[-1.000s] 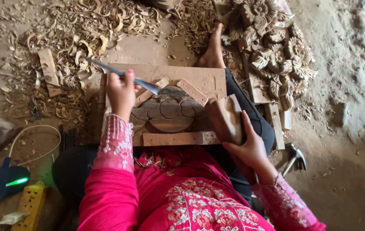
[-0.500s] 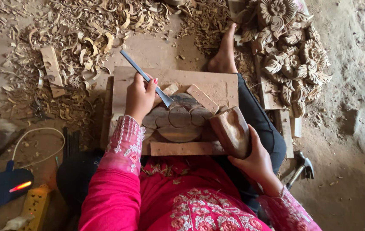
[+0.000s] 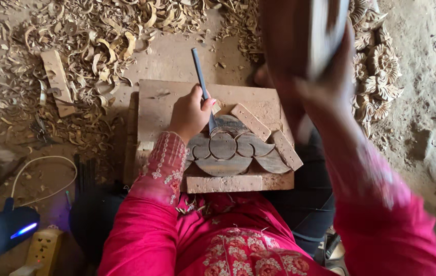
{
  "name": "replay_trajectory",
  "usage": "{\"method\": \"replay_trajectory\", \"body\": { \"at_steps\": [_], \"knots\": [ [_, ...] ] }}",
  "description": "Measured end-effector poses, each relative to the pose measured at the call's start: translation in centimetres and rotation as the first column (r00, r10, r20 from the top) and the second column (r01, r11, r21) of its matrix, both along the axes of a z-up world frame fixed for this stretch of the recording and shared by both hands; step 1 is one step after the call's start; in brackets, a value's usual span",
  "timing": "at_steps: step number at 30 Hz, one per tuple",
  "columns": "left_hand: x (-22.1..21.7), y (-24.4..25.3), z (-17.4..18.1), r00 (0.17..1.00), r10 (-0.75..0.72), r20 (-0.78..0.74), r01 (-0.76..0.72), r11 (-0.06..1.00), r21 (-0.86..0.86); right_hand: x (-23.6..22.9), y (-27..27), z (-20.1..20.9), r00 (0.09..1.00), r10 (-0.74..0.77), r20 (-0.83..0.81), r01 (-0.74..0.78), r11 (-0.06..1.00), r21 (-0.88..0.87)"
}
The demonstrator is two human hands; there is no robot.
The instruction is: The person carves a decorative floral pattern into a piece of wood using a chisel and a wooden mallet. They repeatedly strike the chisel to shape the wood, creating a detailed design.
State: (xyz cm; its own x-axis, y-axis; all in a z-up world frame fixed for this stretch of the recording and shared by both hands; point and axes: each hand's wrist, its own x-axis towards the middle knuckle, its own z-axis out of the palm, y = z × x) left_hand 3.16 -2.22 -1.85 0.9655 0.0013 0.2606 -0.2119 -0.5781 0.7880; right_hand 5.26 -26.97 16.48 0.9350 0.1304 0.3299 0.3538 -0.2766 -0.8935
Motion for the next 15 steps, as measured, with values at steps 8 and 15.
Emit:
{"method": "replay_trajectory", "body": {
  "at_steps": [8, 15],
  "knots": [
    [-0.7, -0.9, 1.0, 0.986, -0.069, -0.152, 0.074, 0.997, 0.023, 8.5, 3.8, 0.7, 0.955, 0.291, 0.061, -0.057, 0.381, -0.923],
    [-8.0, -1.5, 0.5, 0.934, -0.057, 0.352, -0.001, 0.986, 0.164, 2.3, -2.7, -4.7, 0.997, 0.058, 0.057, -0.026, 0.890, -0.456]
  ]
}}
